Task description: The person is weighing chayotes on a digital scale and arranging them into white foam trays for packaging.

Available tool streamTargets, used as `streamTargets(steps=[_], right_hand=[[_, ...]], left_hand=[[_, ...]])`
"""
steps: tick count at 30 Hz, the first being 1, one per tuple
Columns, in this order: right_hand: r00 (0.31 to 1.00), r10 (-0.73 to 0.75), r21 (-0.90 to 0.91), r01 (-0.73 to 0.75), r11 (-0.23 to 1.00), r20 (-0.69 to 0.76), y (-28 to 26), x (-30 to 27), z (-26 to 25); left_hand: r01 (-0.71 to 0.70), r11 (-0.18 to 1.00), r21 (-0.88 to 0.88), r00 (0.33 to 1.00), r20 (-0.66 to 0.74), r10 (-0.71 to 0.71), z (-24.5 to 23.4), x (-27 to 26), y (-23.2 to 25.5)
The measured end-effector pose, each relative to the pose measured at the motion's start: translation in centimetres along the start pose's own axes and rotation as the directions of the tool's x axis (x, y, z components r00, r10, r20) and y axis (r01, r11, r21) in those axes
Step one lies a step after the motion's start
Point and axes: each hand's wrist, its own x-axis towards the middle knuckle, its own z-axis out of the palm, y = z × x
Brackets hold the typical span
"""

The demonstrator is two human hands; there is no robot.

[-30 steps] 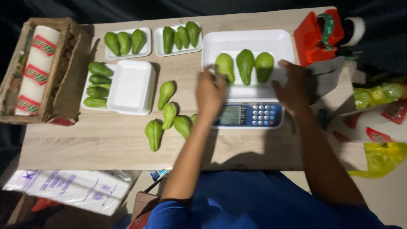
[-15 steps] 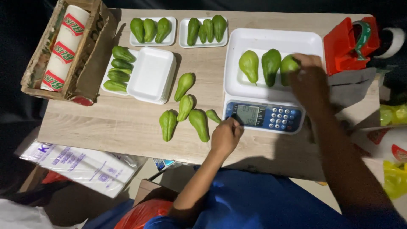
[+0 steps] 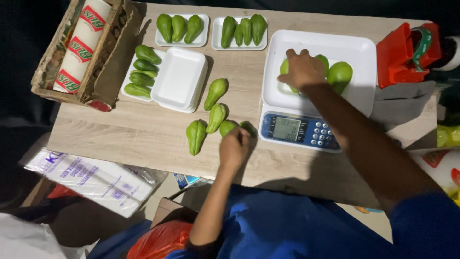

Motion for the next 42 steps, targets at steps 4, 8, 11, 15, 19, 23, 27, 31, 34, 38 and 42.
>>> streamTargets(steps=[4, 8, 11, 15, 19, 23, 27, 31, 34, 38, 42], right_hand=[[0.995, -0.045, 0.027, 0.047, 0.999, -0.086, 1.7, -0.6, -1.1], [0.973, -0.033, 0.366, 0.117, 0.923, -0.227, 2.1, -6.9, -3.1], [0.979, -0.078, 0.555, 0.172, 0.814, -0.188, -0.4, -12.2, -4.0], [0.973, -0.226, 0.477, 0.219, 0.851, -0.043, 2.2, -16.0, 4.6], [0.956, -0.281, 0.395, 0.227, 0.89, 0.082, 3.6, -18.2, 12.9], [0.972, -0.231, 0.298, 0.211, 0.931, 0.035, 3.4, -19.9, 15.9], [0.965, -0.256, 0.236, 0.235, 0.943, 0.063, 3.7, -19.9, 18.2], [0.954, -0.291, 0.192, 0.273, 0.943, 0.071, 3.9, -19.9, 19.5], [0.946, -0.32, 0.281, 0.292, 0.914, 0.058, 3.9, -19.8, 19.8], [0.947, -0.307, 0.245, 0.277, 0.929, 0.094, 3.6, -19.9, 19.3], [0.952, -0.281, 0.22, 0.251, 0.943, 0.119, 3.6, -19.9, 19.9]], left_hand=[[-0.054, 0.998, 0.012, 0.985, -0.163, 0.055, -2.7, 5.2, -0.8], [-0.11, 0.985, 0.13, 0.919, -0.365, 0.15, -4.8, 10.7, -2.0], [-0.058, 0.967, 0.249, 0.921, -0.362, 0.148, -4.5, 14.2, -2.2], [0.038, 0.862, 0.505, 0.976, -0.205, 0.076, -2.7, 17.8, -3.1], [0.063, 0.833, 0.549, 0.968, -0.235, 0.082, -0.9, 20.6, -5.6], [0.136, 0.845, 0.517, 0.96, -0.28, 0.017, -1.7, 21.2, -4.5], [-0.063, 0.998, 0.013, 0.901, -0.428, 0.062, -4.1, 20.7, -0.3], [-0.263, 0.857, -0.444, 0.906, -0.418, 0.062, -3.3, 18.2, 6.5], [-0.263, 0.835, -0.483, 0.935, -0.341, 0.098, -1.0, 15.9, 10.9], [-0.212, 0.859, -0.465, 0.974, -0.172, 0.147, 2.0, 16.0, 12.4], [-0.189, 0.93, -0.316, 0.982, -0.085, 0.171, 4.7, 17.3, 13.2]])
